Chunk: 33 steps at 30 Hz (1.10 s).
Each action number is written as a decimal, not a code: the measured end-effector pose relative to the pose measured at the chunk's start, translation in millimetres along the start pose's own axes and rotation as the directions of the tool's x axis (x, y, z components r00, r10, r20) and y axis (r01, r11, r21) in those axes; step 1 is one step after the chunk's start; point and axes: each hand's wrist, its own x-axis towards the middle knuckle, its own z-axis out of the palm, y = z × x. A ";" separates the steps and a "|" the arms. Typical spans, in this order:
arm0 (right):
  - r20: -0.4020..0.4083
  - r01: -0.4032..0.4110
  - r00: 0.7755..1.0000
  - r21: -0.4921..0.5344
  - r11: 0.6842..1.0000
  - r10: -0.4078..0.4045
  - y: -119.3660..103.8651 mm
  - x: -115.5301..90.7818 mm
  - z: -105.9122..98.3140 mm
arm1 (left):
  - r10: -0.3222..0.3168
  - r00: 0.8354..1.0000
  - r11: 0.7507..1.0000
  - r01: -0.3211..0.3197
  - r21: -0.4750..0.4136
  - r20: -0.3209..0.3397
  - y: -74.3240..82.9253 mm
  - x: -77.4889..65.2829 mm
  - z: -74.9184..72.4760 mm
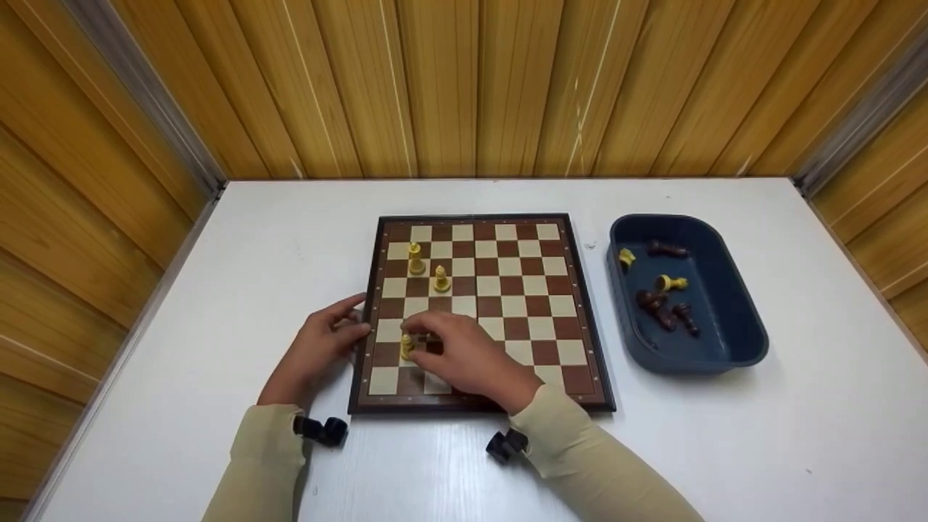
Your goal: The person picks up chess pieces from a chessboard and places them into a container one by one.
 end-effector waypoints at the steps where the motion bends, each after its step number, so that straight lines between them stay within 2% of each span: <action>1: 0.006 -0.007 1.000 0.007 1.000 0.007 -0.5 -0.3 0.3 | -0.001 1.000 1.000 0.001 0.002 0.001 0.2 -0.3 0.1; 11: 0.021 -0.030 0.999 0.025 0.999 0.030 -1.4 0.2 4.8 | -0.014 1.000 1.000 0.014 0.017 0.007 2.6 -1.1 1.7; 18: -0.025 -0.050 0.998 0.024 0.998 0.050 -1.6 1.2 8.3 | -0.005 1.000 0.999 0.005 0.038 0.006 2.7 -0.8 1.3; 27: -0.073 -0.028 0.997 0.038 0.999 0.031 -0.3 2.2 9.6 | 0.010 1.000 0.999 -0.010 0.037 -0.007 1.8 0.6 -0.1; 33: -0.086 -0.032 0.996 0.081 0.996 0.039 -0.1 2.4 8.0 | -0.006 1.000 0.999 0.006 0.036 0.001 1.5 1.0 0.5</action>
